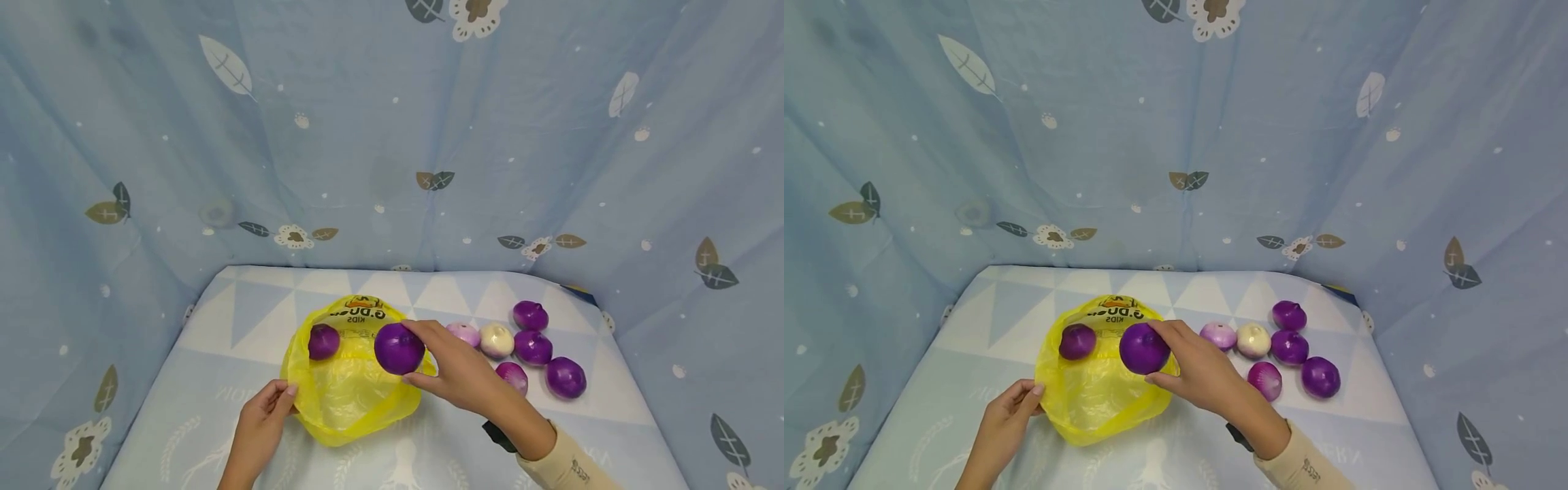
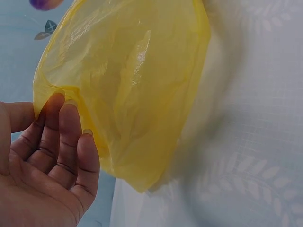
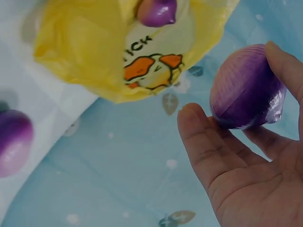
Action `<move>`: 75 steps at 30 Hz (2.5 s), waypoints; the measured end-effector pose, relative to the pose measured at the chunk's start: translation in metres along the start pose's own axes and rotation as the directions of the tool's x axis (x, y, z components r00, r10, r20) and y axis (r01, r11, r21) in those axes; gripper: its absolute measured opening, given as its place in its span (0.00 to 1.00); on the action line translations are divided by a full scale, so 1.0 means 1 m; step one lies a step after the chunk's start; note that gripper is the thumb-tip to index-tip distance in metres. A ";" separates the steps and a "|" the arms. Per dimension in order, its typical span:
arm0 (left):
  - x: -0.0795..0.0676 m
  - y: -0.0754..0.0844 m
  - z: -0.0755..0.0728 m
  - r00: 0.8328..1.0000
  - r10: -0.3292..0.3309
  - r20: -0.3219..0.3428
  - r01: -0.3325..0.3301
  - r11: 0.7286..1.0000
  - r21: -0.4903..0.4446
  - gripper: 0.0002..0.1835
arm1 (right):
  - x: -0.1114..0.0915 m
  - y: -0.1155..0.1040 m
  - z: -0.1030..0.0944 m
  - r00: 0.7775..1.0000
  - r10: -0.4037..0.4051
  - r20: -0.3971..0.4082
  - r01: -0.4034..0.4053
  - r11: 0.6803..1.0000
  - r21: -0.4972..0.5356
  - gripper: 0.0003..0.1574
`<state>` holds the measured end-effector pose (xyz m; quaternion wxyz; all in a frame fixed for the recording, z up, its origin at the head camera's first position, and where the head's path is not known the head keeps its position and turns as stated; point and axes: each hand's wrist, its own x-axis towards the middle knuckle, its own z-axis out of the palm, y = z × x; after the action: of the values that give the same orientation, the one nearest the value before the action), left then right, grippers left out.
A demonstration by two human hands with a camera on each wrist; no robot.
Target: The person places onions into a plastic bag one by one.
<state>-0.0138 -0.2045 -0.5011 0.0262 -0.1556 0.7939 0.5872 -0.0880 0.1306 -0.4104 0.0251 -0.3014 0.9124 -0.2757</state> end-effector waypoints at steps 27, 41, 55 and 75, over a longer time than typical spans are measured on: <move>0.002 0.002 0.001 1.000 -0.002 0.012 0.002 1.000 0.017 0.19 | 0.083 0.001 0.065 0.982 0.037 0.184 -0.048 0.997 0.053 0.50; 0.003 0.002 0.004 1.000 0.000 -0.004 0.000 1.000 0.015 0.18 | 0.099 0.006 0.085 0.979 0.085 0.184 -0.077 0.996 -0.050 0.51; 0.003 0.001 0.005 1.000 -0.020 0.003 0.020 1.000 0.012 0.19 | 0.113 0.012 0.107 0.969 0.152 0.196 -0.119 0.978 -0.169 0.52; 0.006 -0.001 0.008 0.999 -0.047 0.000 0.047 0.999 0.021 0.19 | 0.127 0.022 0.128 0.968 0.194 0.157 -0.165 0.969 -0.184 0.48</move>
<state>-0.0201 -0.1990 -0.5057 0.0419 -0.1735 0.7962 0.5781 -0.1768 0.0114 -0.5149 0.1038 -0.2411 0.9504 -0.1666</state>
